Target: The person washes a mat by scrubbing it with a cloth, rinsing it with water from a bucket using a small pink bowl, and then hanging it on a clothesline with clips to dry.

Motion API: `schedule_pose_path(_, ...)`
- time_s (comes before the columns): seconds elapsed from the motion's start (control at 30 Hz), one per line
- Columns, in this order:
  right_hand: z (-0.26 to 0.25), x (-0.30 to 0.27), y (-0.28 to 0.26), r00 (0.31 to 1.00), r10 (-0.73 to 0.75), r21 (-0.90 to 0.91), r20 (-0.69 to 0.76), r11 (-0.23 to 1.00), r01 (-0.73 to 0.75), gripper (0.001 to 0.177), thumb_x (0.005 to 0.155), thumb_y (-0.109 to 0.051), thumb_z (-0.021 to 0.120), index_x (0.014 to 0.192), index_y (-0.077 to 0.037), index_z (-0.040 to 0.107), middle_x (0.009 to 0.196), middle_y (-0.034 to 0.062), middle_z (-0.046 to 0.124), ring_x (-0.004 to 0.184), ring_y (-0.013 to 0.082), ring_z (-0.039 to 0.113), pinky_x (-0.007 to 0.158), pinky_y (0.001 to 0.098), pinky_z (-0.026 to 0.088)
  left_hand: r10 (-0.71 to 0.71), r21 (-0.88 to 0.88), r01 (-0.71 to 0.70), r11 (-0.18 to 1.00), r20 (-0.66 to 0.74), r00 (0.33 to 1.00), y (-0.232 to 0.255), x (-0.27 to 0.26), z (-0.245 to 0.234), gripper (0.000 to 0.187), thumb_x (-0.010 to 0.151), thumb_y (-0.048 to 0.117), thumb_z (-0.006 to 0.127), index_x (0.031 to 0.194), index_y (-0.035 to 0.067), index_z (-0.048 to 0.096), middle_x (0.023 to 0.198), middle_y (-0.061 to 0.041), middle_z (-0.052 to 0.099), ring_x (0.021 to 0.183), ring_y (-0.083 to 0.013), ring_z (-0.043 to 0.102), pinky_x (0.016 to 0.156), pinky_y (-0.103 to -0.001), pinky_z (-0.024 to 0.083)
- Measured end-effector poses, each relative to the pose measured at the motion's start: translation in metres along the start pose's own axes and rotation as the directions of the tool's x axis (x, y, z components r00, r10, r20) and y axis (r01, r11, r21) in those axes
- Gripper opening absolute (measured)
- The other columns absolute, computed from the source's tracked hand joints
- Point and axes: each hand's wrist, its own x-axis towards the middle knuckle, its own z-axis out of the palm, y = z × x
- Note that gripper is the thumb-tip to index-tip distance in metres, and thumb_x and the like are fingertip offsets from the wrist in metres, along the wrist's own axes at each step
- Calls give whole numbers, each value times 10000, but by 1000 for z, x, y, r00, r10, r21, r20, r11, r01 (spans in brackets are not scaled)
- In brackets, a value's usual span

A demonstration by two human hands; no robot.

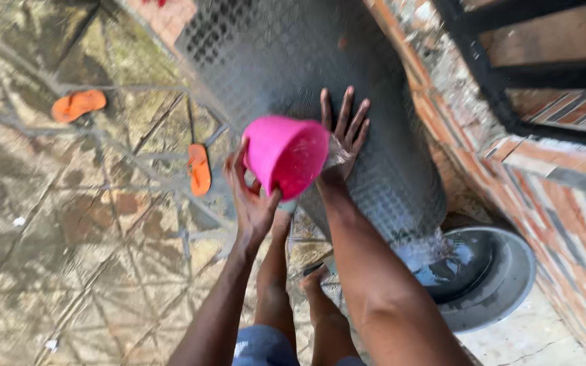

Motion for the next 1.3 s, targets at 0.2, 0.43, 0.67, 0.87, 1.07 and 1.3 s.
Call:
schedule_pose_path(0.2, 13, -5, 2, 1000, 2, -118, 7, 993, -1, 843, 1073, -659, 522, 1727, -345, 93, 1783, 118, 29, 1616, 461, 99, 1294, 593, 242, -33, 138, 48, 989, -104, 994, 7, 5, 12, 1015, 671, 212, 822, 1581, 207, 373, 1476, -158, 287, 1468, -374, 356, 1066, -530, 541)
schedule_pose_path(0.43, 0, 1, -3, 990, 47, -67, 131, 997, -38, 785, 1032, -632, 458, 1696, -333, 162, 1754, 153, 51, 1598, 470, 57, 1267, 627, 176, -125, 131, 149, 980, -178, 976, 24, 30, 23, 955, 759, 123, 793, 1597, 193, 341, 1456, -166, 277, 1456, -369, 345, 1025, -505, 567)
schedule_pose_path(0.67, 0, 3, -5, 990, 51, 90, 135, 994, -63, 723, 1052, -664, 367, 1673, -301, 292, 1748, 173, 88, 1588, 498, 34, 1252, 676, 117, -194, -127, 158, 979, -360, 912, 28, 71, 27, 868, 907, 154, 735, 1636, 140, 264, 1550, -168, 327, 1391, -347, 513, 1045, -463, 606)
schedule_pose_path(0.87, -2, 1, -7, 994, 59, 138, 90, 988, -71, 680, 1068, -583, 441, 1664, -278, 323, 1745, 170, 109, 1591, 490, 48, 1249, 673, 136, -118, -161, 44, 986, -480, 870, 25, 100, 19, 876, 930, 67, 738, 1655, 146, 253, 1605, -180, 252, 1471, -368, 433, 1149, -485, 572)
schedule_pose_path(1.07, -2, 0, -6, 996, 24, 71, 87, 997, -30, 674, 1091, -542, 480, 1682, -263, 315, 1750, 188, 101, 1595, 481, 25, 1252, 668, 135, 40, 51, -16, 999, -500, 865, 28, 129, 21, 957, 847, 51, 815, 1629, 226, 292, 1556, -170, 224, 1535, -396, 317, 1114, -529, 521)
schedule_pose_path(1.3, -3, 2, -5, 992, 30, 69, 122, 997, -39, 697, 1067, -522, 492, 1682, -267, 287, 1749, 179, 59, 1591, 476, -3, 1253, 665, 132, 111, 201, -1, 980, -539, 835, 41, 152, 35, 1024, 784, 168, 842, 1634, 277, 282, 1543, -215, 216, 1545, -418, 251, 1116, -570, 527)
